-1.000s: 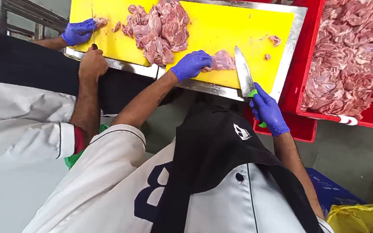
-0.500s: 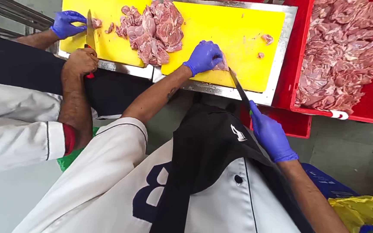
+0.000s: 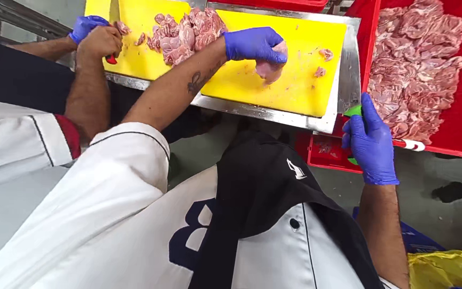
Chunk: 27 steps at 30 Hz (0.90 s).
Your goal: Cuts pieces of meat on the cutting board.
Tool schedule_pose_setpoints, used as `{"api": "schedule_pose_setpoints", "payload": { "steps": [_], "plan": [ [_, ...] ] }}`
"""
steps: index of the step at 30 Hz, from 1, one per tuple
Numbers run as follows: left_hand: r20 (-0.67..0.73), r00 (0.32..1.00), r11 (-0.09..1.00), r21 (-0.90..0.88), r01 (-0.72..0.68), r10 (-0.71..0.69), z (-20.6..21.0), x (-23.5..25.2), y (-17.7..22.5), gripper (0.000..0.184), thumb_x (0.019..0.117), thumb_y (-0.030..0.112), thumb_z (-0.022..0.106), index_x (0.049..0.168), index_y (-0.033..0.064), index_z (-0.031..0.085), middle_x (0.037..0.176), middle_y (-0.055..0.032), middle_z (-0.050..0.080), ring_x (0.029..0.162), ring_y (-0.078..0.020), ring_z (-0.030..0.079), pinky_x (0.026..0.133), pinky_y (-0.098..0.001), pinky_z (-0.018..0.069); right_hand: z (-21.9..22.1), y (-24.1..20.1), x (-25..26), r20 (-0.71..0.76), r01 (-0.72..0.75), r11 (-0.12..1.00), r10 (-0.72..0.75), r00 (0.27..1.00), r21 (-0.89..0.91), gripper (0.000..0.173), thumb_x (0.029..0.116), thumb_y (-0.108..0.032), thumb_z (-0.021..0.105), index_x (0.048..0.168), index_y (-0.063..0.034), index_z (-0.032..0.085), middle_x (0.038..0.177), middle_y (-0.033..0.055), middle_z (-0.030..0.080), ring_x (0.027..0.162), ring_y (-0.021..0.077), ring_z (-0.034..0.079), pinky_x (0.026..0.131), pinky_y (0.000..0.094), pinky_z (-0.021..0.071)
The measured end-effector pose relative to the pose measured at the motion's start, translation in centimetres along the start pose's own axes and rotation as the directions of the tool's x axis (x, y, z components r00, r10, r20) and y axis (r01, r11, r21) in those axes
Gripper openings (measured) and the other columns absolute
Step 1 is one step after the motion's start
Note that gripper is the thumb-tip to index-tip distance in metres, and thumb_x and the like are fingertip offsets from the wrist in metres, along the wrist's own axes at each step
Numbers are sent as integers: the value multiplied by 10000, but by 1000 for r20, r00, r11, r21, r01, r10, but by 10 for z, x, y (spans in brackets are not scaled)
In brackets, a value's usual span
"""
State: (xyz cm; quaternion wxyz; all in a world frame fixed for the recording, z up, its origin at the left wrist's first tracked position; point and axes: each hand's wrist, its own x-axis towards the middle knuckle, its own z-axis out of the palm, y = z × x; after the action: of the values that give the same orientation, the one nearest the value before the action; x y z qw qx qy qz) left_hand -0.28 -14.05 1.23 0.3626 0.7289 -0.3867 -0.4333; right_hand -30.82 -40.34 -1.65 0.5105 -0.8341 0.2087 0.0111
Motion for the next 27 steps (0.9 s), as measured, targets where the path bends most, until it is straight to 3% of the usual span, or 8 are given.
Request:
{"api": "schedule_pose_setpoints", "payload": {
  "steps": [3, 6, 9, 13, 18, 20, 24, 27],
  "plan": [
    [-219, 975, 931, -362, -48, -35, 38, 2, -12, 268, 1044, 237, 595, 1144, -5, 653, 991, -109, 729, 835, -179, 724, 717, -369, 631, 15, -23, 5, -44, 71, 997, -71, 996, 0, 588, 1079, -232, 481, 1633, -224, 285, 921, 38, 707, 669, 135, 711, 601, 330, 644],
    [-402, 901, 983, 16, 185, -163, 88, 18, -60, 338, 1009, 340, 627, 1072, 20, 717, 919, -106, 738, 813, -210, 718, 764, -440, 604, 41, -22, 2, 5, 90, 980, -91, 996, -179, 570, 1079, -256, 465, 1626, -276, 309, 952, 45, 708, 624, 150, 655, 565, 381, 591],
    [-512, 842, 897, 275, 347, -169, 109, 26, -81, 373, 961, 424, 615, 1055, 82, 730, 961, -118, 735, 943, -289, 713, 864, -552, 563, 58, -10, -1, 139, 131, 899, -79, 987, -417, 533, 1074, -263, 446, 1602, -288, 379, 941, 116, 725, 739, 260, 680, 694, 522, 560],
    [-459, 868, 904, 263, 338, -191, 106, 35, -76, 409, 916, 432, 674, 1208, 146, 705, 1102, -99, 740, 1066, -287, 706, 911, -569, 561, 54, -7, -13, 259, 194, 761, -35, 965, -619, 522, 1076, -253, 401, 1598, -280, 386, 942, 168, 712, 819, 354, 697, 720, 566, 548],
    [-393, 891, 885, 299, 358, -227, 99, 48, -70, 351, 903, 408, 676, 1100, 121, 726, 1065, -110, 733, 1047, -304, 698, 870, -581, 555, 81, -15, 37, 277, 184, 756, -3, 961, -628, 557, 1082, -222, 418, 1623, -305, 310, 894, 203, 690, 805, 415, 687, 687, 610, 539],
    [-380, 899, 898, 284, 337, -217, 97, 48, -72, 324, 884, 391, 696, 1039, 108, 727, 1008, -112, 734, 991, -304, 704, 838, -586, 556, 105, -19, 64, 249, 203, 783, -63, 966, -588, 567, 1078, -202, 435, 1624, -274, 301, 849, 213, 682, 723, 427, 677, 596, 609, 534],
    [-413, 903, 993, -46, 113, -122, 94, 35, -80, 265, 897, 268, 743, 1003, 26, 717, 925, -107, 728, 845, -210, 700, 790, -457, 580, 107, -18, 91, 242, 241, 825, -131, 962, -512, 527, 1088, -218, 431, 1608, -264, 357, 938, 232, 710, 790, 433, 691, 664, 634, 529],
    [-519, 822, 945, -319, 66, -233, 99, 10, -80, 287, 1017, 273, 653, 1099, 0, 688, 884, -103, 741, 682, -156, 709, 612, -343, 609, 88, -22, 79, 216, 210, 868, -122, 969, -450, 548, 1091, -243, 437, 1624, -281, 315, 956, 195, 712, 767, 373, 694, 684, 608, 551]
  ]
}}
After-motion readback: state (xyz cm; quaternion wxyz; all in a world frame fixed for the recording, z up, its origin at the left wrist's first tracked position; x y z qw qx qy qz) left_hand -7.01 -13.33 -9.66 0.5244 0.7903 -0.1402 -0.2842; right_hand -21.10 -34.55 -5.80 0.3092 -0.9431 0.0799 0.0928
